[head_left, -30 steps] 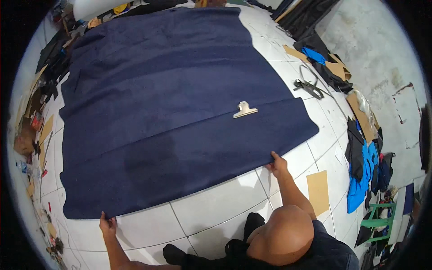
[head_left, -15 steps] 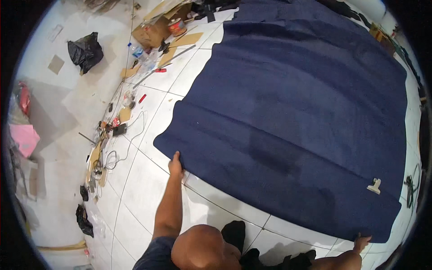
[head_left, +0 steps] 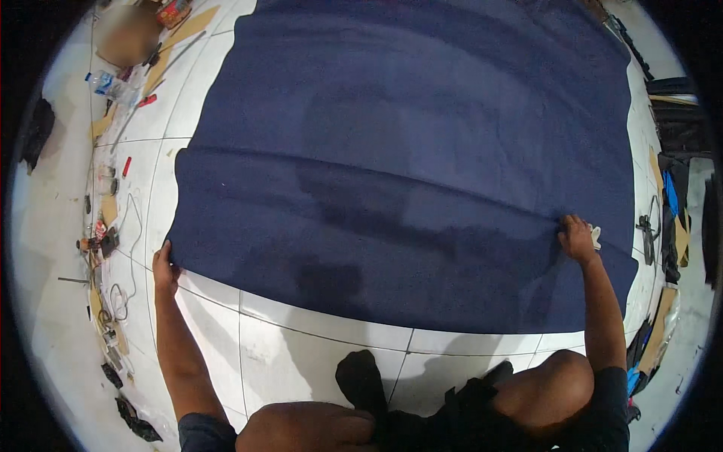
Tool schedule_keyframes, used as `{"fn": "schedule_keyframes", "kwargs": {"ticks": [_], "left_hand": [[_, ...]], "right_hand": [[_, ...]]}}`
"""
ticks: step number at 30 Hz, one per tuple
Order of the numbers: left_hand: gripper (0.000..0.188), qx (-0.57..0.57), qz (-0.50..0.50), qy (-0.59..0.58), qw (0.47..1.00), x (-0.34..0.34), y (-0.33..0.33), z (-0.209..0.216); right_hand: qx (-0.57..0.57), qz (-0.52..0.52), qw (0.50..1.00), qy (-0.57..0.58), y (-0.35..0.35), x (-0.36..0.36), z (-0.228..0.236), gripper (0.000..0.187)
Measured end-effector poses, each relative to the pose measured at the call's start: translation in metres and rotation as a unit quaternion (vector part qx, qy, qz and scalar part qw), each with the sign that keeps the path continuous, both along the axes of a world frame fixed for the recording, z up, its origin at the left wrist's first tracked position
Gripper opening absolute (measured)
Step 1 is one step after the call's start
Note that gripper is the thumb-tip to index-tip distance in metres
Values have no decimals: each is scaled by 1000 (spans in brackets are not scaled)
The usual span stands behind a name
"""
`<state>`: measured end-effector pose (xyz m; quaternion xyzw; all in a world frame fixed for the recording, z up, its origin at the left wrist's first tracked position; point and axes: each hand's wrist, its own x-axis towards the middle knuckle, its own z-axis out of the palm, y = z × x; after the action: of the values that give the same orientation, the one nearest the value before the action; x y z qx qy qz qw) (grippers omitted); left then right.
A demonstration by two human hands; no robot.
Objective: The person folds a large piece of blue fabric on the floor. They use a cardboard template and a large metal clip to guide and secure the folds, smoothing the fabric by hand and handling the clip to reposition it as they work through the material.
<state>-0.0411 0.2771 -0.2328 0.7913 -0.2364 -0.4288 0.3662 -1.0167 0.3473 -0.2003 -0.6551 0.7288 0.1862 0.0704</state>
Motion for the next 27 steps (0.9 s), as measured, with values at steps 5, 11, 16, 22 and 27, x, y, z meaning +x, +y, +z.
{"fn": "schedule_keyframes", "kwargs": {"ticks": [5,11,16,22,27], "left_hand": [[42,-9,7,-5,1000,-20,9,4],[37,22,10,-57,998,-21,48,-1],[36,-8,62,-97,993,-3,67,-19],[43,11,68,-162,984,8,59,-28],[47,-14,112,-197,974,16,62,-32]], "right_hand": [[-29,-37,980,-194,2,-10,-2,28],[30,-88,965,-247,13,-4,16,29],[4,-54,972,-227,24,-4,9,34],[-17,-70,970,-232,30,10,10,34],[17,-26,975,-221,36,6,10,35]]}}
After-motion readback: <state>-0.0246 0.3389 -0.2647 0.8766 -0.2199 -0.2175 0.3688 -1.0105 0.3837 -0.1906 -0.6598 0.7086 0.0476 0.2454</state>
